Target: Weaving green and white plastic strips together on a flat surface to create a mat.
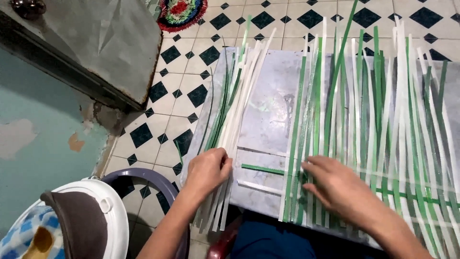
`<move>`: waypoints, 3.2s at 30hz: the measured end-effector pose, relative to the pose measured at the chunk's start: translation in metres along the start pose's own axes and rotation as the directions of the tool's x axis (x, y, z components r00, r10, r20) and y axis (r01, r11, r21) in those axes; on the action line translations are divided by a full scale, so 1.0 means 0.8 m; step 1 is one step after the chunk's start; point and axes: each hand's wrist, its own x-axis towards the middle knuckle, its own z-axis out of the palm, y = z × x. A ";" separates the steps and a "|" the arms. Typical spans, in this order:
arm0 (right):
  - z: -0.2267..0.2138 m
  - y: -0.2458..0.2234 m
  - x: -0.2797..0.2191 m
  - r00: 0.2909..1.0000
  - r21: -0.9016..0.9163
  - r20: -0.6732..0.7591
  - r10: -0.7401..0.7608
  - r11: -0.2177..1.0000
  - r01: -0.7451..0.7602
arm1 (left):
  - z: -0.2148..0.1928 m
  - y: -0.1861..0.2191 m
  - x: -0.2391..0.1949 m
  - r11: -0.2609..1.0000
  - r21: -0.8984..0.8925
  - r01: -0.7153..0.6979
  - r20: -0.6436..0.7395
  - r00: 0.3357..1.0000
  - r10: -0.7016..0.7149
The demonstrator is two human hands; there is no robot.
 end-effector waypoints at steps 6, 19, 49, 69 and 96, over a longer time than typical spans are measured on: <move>-0.011 -0.020 -0.002 0.997 0.091 0.069 0.044 0.995 -0.050 | -0.048 0.029 -0.022 0.838 -0.505 0.207 0.175 0.975 -0.136; -0.032 -0.070 0.019 0.973 0.564 0.159 0.164 0.794 -0.226 | -0.015 0.099 -0.084 0.579 -0.811 0.084 0.043 0.996 -0.084; 0.009 -0.114 0.184 0.915 0.557 0.313 0.255 0.731 -0.394 | 0.011 -0.041 0.018 0.923 -0.121 0.365 -0.202 0.902 -0.383; -0.153 -0.129 0.144 0.941 0.796 0.255 0.224 0.504 -0.335 | -0.036 0.096 -0.050 0.968 -0.095 -0.234 -0.510 0.846 0.155; -0.079 0.005 0.185 0.944 0.514 0.145 0.295 0.793 -0.327 | 0.075 0.040 0.012 0.934 0.163 -0.319 -0.028 0.944 0.328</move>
